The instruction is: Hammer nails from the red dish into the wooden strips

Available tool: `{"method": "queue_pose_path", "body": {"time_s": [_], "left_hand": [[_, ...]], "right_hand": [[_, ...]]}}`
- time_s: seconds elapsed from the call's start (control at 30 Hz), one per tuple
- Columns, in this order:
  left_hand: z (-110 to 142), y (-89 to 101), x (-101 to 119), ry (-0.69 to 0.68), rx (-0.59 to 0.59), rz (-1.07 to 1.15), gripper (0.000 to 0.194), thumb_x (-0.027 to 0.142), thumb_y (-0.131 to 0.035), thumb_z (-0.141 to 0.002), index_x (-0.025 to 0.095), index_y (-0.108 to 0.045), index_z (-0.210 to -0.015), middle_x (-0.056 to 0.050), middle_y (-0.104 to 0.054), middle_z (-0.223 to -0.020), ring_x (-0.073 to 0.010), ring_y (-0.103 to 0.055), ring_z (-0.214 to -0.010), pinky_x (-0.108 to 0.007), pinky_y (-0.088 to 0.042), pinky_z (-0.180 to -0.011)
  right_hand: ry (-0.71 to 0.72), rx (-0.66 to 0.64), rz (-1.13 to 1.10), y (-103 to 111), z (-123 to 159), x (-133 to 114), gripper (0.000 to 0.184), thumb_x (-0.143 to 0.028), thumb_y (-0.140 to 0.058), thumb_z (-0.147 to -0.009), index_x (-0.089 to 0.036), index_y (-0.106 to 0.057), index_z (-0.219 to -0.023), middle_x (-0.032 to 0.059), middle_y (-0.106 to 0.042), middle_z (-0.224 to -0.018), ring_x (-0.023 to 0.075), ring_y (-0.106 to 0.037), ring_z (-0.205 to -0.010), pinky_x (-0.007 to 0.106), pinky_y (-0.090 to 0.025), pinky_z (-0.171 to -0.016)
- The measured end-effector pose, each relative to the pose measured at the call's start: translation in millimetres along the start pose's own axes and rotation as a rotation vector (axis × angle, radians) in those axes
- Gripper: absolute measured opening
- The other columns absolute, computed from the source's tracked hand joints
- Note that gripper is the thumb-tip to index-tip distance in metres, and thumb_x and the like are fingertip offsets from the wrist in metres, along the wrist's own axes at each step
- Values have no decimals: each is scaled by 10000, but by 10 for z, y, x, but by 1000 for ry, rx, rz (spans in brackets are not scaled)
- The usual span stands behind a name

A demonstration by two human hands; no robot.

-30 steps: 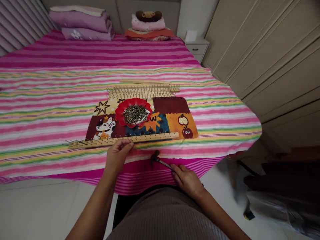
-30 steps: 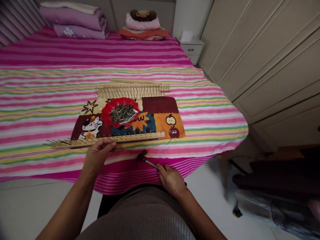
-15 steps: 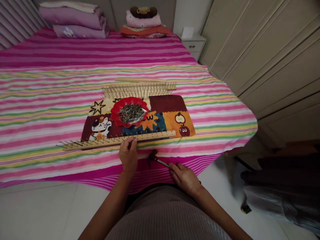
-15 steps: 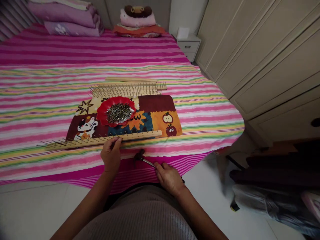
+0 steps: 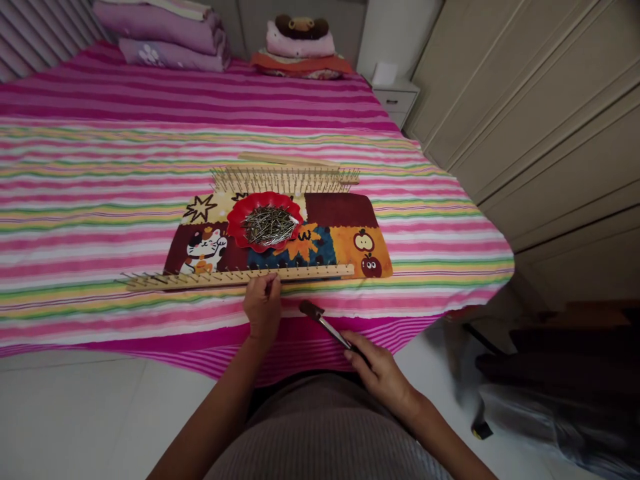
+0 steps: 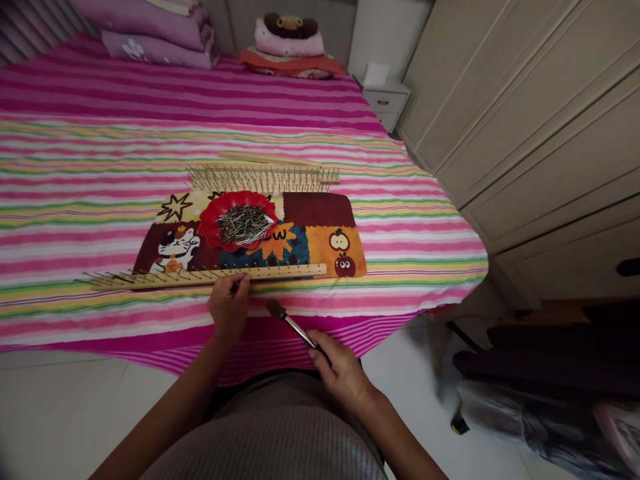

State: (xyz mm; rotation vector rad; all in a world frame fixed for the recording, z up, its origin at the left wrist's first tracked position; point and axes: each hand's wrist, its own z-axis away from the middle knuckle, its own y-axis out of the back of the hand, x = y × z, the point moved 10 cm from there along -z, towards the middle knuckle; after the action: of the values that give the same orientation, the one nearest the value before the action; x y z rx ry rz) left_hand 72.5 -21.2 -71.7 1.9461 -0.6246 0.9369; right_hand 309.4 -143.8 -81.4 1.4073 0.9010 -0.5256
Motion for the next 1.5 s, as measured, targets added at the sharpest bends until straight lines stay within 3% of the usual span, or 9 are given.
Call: {"method": "queue_pose_path", "body": {"time_s": [0.13, 0.3, 0.6, 0.83, 0.97, 1.1, 1.23, 1.37, 1.5], "left_hand": [[10, -37, 5, -43, -3, -12, 138, 303, -564, -805, 197, -652, -800, -18, -616, -752, -145, -570, -734, -268, -456, -710], [25, -35, 45, -126, 24, -14, 123, 284, -555, -817, 197, -640, -801, -21, -616, -747, -147, -572, -724, -271, -453, -706], [48, -47, 21, -141, 8, -40, 78, 249, -562, -813, 202, -619, -787, -17, -605, -728, -156, -567, -721, -274, -443, -684], [59, -53, 42, -164, 6, -25, 116, 275, -540, -841, 205, -631, -821, -25, -630, -778, -158, -578, -765, -277, -448, -720], [50, -68, 14, -139, -5, -57, 107, 264, -542, -827, 206, -621, -785, -22, -612, -735, -160, -566, -733, -276, -440, -694], [29, -61, 39, -140, -8, -45, 105, 271, -546, -830, 207, -626, -805, -29, -628, -768, -162, -579, -762, -281, -446, -715], [18, -69, 61, -153, -31, -35, 118, 280, -536, -838, 208, -628, -816, -30, -628, -762, -164, -584, -763, -289, -453, -724], [41, 17, 143, -198, -63, -38, 149, 294, -512, -860, 210, -634, -871, -38, -642, -802, -166, -595, -790, -291, -457, -735], [-68, 272, 436, -332, -39, -90, 168, 302, -499, -874, 205, -635, -894, -45, -651, -808, -163, -594, -783, -284, -450, -734]], "right_hand": [[3, 91, -100, 226, -186, -427, 377, -279, -428, -962, -187, -512, -1318, 73, -696, -1066, 155, -665, -962, 267, -532, -840], [5, 64, -115, 291, -550, -741, 375, -278, -431, -960, -175, -517, -1311, 24, -696, -873, 121, -650, -727, 233, -534, -715], [40, -9, -103, 121, -724, -753, 387, -263, -426, -958, -181, -507, -1328, 63, -703, -1082, 145, -670, -964, 261, -525, -854], [118, 117, -23, 266, -674, -924, 421, -222, -426, -959, -206, -470, -1377, 87, -613, -1287, 186, -577, -1185, 338, -473, -999], [110, 25, -6, 139, -653, -847, 415, -220, -426, -955, -202, -490, -1365, 87, -678, -1176, 186, -655, -1055, 329, -535, -912], [90, 131, -2, 292, -540, -778, 417, -237, -424, -966, -210, -473, -1379, 83, -652, -1226, 176, -616, -1129, 322, -506, -961], [86, 156, 65, 317, -348, -501, 408, -248, -434, -963, -218, -491, -1366, 84, -660, -1214, 192, -630, -1109, 344, -522, -944], [95, 41, 216, 97, -187, -84, 406, -235, -408, -962, -208, -504, -1355, 102, -683, -1138, 203, -661, -1020, 346, -554, -869], [41, -100, 431, -167, -105, 261, 406, -216, -382, -958, -198, -532, -1335, 106, -689, -1007, 199, -681, -855, 329, -566, -766]]}}
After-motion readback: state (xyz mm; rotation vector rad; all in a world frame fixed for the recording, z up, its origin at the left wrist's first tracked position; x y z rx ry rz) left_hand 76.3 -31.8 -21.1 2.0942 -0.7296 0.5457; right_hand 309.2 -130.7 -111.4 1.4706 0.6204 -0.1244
